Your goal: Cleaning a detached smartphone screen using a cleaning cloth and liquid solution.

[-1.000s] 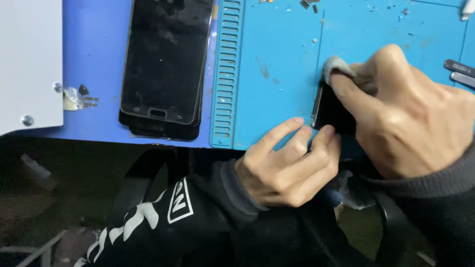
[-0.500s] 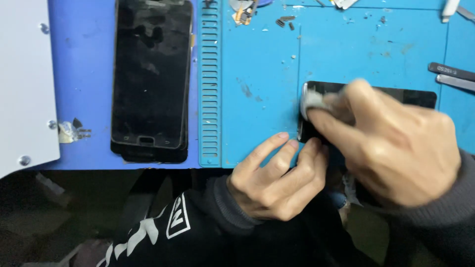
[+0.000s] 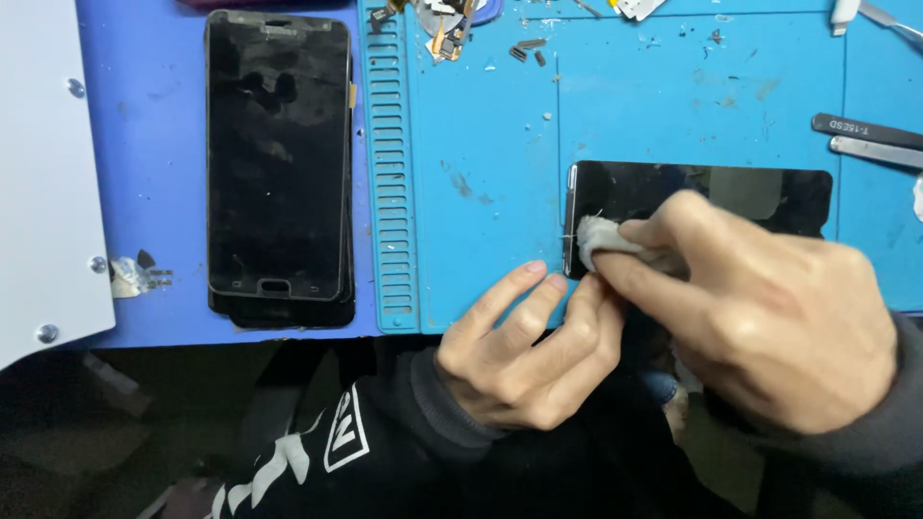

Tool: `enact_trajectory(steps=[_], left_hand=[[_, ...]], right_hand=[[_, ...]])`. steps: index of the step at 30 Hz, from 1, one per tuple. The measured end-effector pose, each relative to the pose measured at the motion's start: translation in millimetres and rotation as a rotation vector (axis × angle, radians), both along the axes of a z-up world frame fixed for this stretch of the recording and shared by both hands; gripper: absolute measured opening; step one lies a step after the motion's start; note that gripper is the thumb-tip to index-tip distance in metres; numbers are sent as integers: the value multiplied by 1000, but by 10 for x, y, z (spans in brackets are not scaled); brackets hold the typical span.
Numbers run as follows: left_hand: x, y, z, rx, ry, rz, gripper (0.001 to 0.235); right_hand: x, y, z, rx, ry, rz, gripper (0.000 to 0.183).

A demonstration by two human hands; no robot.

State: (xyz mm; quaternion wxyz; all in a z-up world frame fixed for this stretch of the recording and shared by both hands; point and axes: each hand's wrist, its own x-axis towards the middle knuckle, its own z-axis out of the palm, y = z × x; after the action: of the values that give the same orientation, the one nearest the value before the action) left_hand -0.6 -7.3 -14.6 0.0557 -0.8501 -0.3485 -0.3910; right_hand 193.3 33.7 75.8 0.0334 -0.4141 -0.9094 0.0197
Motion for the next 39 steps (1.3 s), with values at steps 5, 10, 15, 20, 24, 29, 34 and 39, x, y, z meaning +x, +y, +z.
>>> enact_trajectory(steps=[5, 10, 15, 20, 24, 29, 34, 39], left_hand=[[23, -15, 19, -13, 4, -12, 24], [28, 23, 100, -13, -28, 12, 14], [45, 53, 116, -9, -36, 19, 15], [59, 80, 143, 0, -50, 32, 7], [44, 56, 115, -22, -44, 52, 11], [57, 72, 136, -29, -38, 43, 12], [32, 61, 123, -33, -15, 45, 12], [25, 53, 135, -54, -13, 49, 11]], right_hand=[[17, 27, 20, 90, -178, -117, 36], [150, -3, -53, -51, -95, -46, 50], [202, 71, -24, -37, -155, -75, 50], [305, 109, -63, -149, -169, -106, 63], [461, 184, -98, -138, -95, 38, 57], [404, 184, -58, -129, -239, -10, 64], [538, 278, -87, -184, -57, 150, 57], [556, 257, -104, -218, -167, 163, 64]])
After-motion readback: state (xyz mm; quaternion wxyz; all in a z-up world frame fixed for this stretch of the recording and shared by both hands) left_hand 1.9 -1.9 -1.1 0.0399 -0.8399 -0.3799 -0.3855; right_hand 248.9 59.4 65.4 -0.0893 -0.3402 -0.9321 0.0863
